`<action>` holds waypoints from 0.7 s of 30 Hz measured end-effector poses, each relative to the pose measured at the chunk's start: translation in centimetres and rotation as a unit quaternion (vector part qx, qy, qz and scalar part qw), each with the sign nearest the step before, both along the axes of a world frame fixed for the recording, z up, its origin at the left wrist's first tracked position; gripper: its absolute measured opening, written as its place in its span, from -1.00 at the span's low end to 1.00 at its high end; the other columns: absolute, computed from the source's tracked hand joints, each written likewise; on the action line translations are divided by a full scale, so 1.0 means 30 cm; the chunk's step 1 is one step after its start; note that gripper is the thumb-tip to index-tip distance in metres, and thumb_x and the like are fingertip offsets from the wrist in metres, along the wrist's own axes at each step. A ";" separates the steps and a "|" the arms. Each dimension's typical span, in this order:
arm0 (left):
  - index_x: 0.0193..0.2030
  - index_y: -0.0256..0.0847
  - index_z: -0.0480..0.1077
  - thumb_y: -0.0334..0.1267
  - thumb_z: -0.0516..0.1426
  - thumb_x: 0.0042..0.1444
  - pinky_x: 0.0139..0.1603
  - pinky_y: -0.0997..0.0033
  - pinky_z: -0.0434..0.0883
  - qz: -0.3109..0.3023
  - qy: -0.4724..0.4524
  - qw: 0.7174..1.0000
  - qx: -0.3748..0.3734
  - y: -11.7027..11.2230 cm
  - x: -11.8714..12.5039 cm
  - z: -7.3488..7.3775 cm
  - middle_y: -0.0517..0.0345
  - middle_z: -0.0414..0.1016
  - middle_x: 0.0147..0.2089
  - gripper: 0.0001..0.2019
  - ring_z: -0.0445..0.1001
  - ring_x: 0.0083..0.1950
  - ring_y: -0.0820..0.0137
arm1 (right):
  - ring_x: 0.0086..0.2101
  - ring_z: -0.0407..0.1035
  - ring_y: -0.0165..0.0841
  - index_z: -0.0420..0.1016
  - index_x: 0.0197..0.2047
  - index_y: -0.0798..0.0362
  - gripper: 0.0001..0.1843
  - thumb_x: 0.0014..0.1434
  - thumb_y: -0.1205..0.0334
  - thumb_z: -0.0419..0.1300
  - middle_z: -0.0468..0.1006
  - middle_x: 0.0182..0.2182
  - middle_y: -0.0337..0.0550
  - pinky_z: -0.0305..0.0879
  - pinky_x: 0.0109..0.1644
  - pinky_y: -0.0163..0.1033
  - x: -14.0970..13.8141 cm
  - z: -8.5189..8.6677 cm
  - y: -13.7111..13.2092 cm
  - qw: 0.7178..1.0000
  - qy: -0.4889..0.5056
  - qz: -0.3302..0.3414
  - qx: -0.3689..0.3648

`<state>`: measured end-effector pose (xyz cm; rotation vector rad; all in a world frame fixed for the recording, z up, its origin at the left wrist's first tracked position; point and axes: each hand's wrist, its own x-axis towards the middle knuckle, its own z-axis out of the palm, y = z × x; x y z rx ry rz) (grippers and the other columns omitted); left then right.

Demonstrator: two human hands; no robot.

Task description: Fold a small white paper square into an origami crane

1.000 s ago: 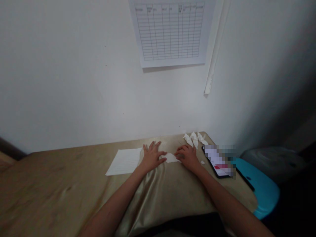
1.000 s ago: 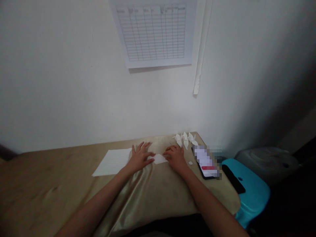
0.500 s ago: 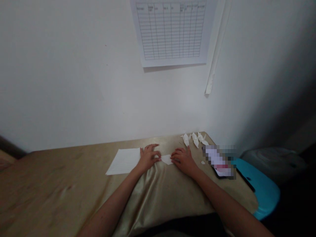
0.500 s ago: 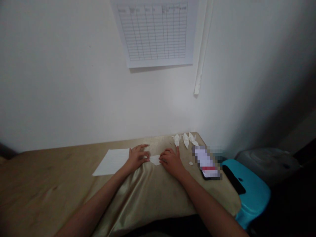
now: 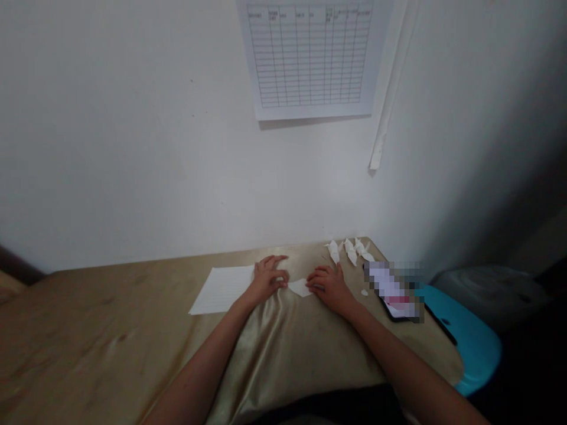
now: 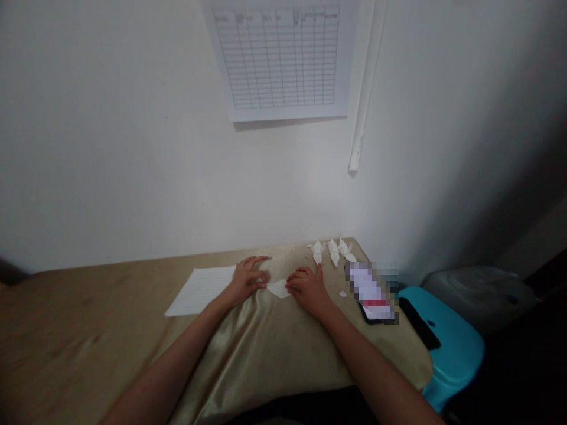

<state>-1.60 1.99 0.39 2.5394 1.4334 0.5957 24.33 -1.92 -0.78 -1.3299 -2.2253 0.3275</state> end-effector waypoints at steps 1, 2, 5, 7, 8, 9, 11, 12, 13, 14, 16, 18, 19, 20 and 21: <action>-0.27 -0.01 0.60 -0.21 0.27 0.12 0.36 -0.17 0.01 -0.015 0.003 1.000 0.001 0.002 -0.003 0.000 0.23 0.22 0.42 -0.94 0.04 0.40 0.07 | 0.14 0.31 -0.18 0.63 -0.16 -0.24 -0.79 0.28 0.26 0.19 0.63 -0.04 -0.27 -0.45 0.35 0.45 0.002 -0.001 0.002 1.000 0.000 0.002 -0.002; -0.27 -0.02 0.60 -0.21 0.26 0.12 0.37 -0.14 0.02 -0.030 0.009 1.000 0.000 0.003 -0.006 0.002 0.23 0.21 0.42 -0.94 0.04 0.41 0.08 | 0.14 0.31 -0.19 0.63 -0.17 -0.24 -0.79 0.28 0.26 0.19 0.63 -0.04 -0.27 -0.45 0.34 0.45 0.004 -0.002 0.005 1.000 0.001 0.005 -0.005; -0.28 -0.02 0.60 -0.22 0.27 0.12 0.39 -0.20 -0.02 -0.054 0.032 0.998 -0.009 -0.005 -0.005 0.020 0.23 0.20 0.43 -0.94 0.05 0.41 0.07 | 0.15 0.30 -0.18 0.63 -0.19 -0.24 -0.81 0.28 0.25 0.21 0.62 -0.04 -0.27 -0.46 0.34 0.44 0.010 -0.007 0.016 1.000 0.012 0.017 -0.023; -0.28 0.01 0.59 -0.25 0.29 0.10 0.38 -0.36 -0.11 -0.043 0.050 0.998 -0.018 -0.015 -0.001 0.038 0.26 0.22 0.42 -0.95 0.02 0.42 0.02 | 0.15 0.29 -0.18 0.64 -0.21 -0.22 -0.82 0.28 0.24 0.21 0.62 -0.04 -0.25 -0.48 0.34 0.43 0.013 -0.009 0.021 0.999 0.019 0.022 -0.030; -0.29 0.02 0.58 -0.26 0.29 0.10 0.35 -0.46 -0.15 -0.035 0.057 0.998 -0.020 -0.021 0.002 0.045 0.27 0.23 0.41 -0.94 0.01 0.43 0.00 | 0.15 0.29 -0.18 0.64 -0.21 -0.21 -0.82 0.28 0.24 0.21 0.62 -0.05 -0.24 -0.49 0.34 0.42 0.013 -0.009 0.021 0.999 0.021 0.024 -0.030; -0.29 0.03 0.58 -0.26 0.29 0.10 0.33 -0.52 -0.19 -0.031 0.062 0.997 -0.019 -0.026 0.004 0.051 0.28 0.23 0.41 -0.94 0.01 0.43 -0.02 | 0.14 0.29 -0.18 0.65 -0.21 -0.20 -0.83 0.28 0.24 0.21 0.62 -0.05 -0.24 -0.49 0.34 0.42 0.013 -0.007 0.020 0.999 0.022 0.024 -0.027; -0.27 0.04 0.57 -0.26 0.29 0.11 0.30 -0.60 -0.24 -0.023 0.070 0.997 -0.008 -0.032 0.005 0.058 0.29 0.25 0.40 -0.93 0.01 0.43 -0.03 | 0.13 0.30 -0.20 0.65 -0.21 -0.20 -0.84 0.28 0.23 0.22 0.61 -0.06 -0.24 -0.49 0.35 0.39 0.011 -0.002 0.016 0.999 0.018 0.024 -0.017; -0.27 0.04 0.56 -0.25 0.29 0.11 0.29 -0.63 -0.26 -0.018 0.073 0.997 0.000 -0.033 0.004 0.059 0.29 0.25 0.40 -0.93 0.01 0.43 -0.04 | 0.12 0.30 -0.21 0.65 -0.21 -0.20 -0.84 0.28 0.21 0.23 0.61 -0.06 -0.23 -0.48 0.35 0.38 0.009 0.002 0.012 1.000 0.014 0.025 -0.013; -0.26 0.04 0.56 -0.24 0.29 0.12 0.28 -0.64 -0.27 -0.014 0.077 0.997 0.009 -0.034 0.002 0.058 0.29 0.26 0.40 -0.94 0.01 0.43 -0.05 | 0.10 0.31 -0.22 0.65 -0.21 -0.20 -0.85 0.28 0.21 0.23 0.60 -0.08 -0.23 -0.48 0.36 0.37 0.008 0.006 0.008 1.000 0.008 0.025 -0.009; -0.25 0.04 0.56 -0.24 0.29 0.12 0.28 -0.65 -0.28 -0.009 0.080 0.997 0.019 -0.035 -0.001 0.058 0.29 0.27 0.39 -0.94 0.01 0.44 -0.06 | 0.08 0.33 -0.23 0.65 -0.21 -0.19 -0.85 0.28 0.20 0.22 0.60 -0.09 -0.23 -0.47 0.37 0.35 0.006 0.010 0.004 1.000 0.001 0.025 -0.004; -0.24 0.04 0.56 -0.23 0.28 0.13 0.28 -0.66 -0.28 0.011 0.083 0.996 0.040 -0.037 -0.008 0.059 0.27 0.29 0.38 -0.93 0.02 0.44 -0.07 | 0.02 0.36 -0.26 0.66 -0.22 -0.17 -0.84 0.29 0.19 0.22 0.59 -0.14 -0.22 -0.46 0.38 0.31 0.004 0.018 -0.004 1.000 -0.013 0.022 0.007; -0.19 0.05 0.56 -0.21 0.27 0.16 0.30 -0.64 -0.24 0.045 0.077 0.994 0.062 -0.045 -0.014 0.063 0.21 0.30 0.37 -0.91 0.05 0.43 -0.05 | -0.02 0.38 -0.27 0.66 -0.24 -0.14 -0.83 0.29 0.17 0.21 0.58 -0.18 -0.21 -0.46 0.39 0.30 0.003 0.025 -0.011 0.999 -0.030 0.014 0.021; -0.14 0.06 0.56 -0.19 0.25 0.17 0.31 -0.62 -0.22 0.063 0.071 0.993 0.072 -0.051 -0.016 0.067 0.17 0.30 0.37 -0.88 0.06 0.43 -0.05 | -0.04 0.38 -0.27 0.66 -0.24 -0.13 -0.83 0.29 0.16 0.21 0.57 -0.20 -0.20 -0.45 0.39 0.30 0.003 0.029 -0.015 0.999 -0.039 0.006 0.026; -0.07 0.09 0.56 -0.15 0.24 0.19 0.32 -0.60 -0.19 0.076 0.066 0.992 0.080 -0.058 -0.018 0.071 0.12 0.29 0.37 -0.83 0.06 0.43 -0.04 | -0.05 0.38 -0.26 0.66 -0.24 -0.12 -0.83 0.28 0.14 0.22 0.57 -0.22 -0.19 -0.44 0.39 0.30 0.003 0.031 -0.018 0.998 -0.047 -0.003 0.030; 0.01 0.14 0.53 -0.11 0.23 0.20 0.32 -0.58 -0.17 0.081 0.063 0.991 0.087 -0.067 -0.018 0.076 0.09 0.27 0.38 -0.77 0.06 0.44 -0.03 | -0.06 0.38 -0.25 0.66 -0.25 -0.11 -0.83 0.27 0.12 0.22 0.57 -0.23 -0.18 -0.43 0.39 0.30 0.003 0.034 -0.021 0.998 -0.054 -0.012 0.033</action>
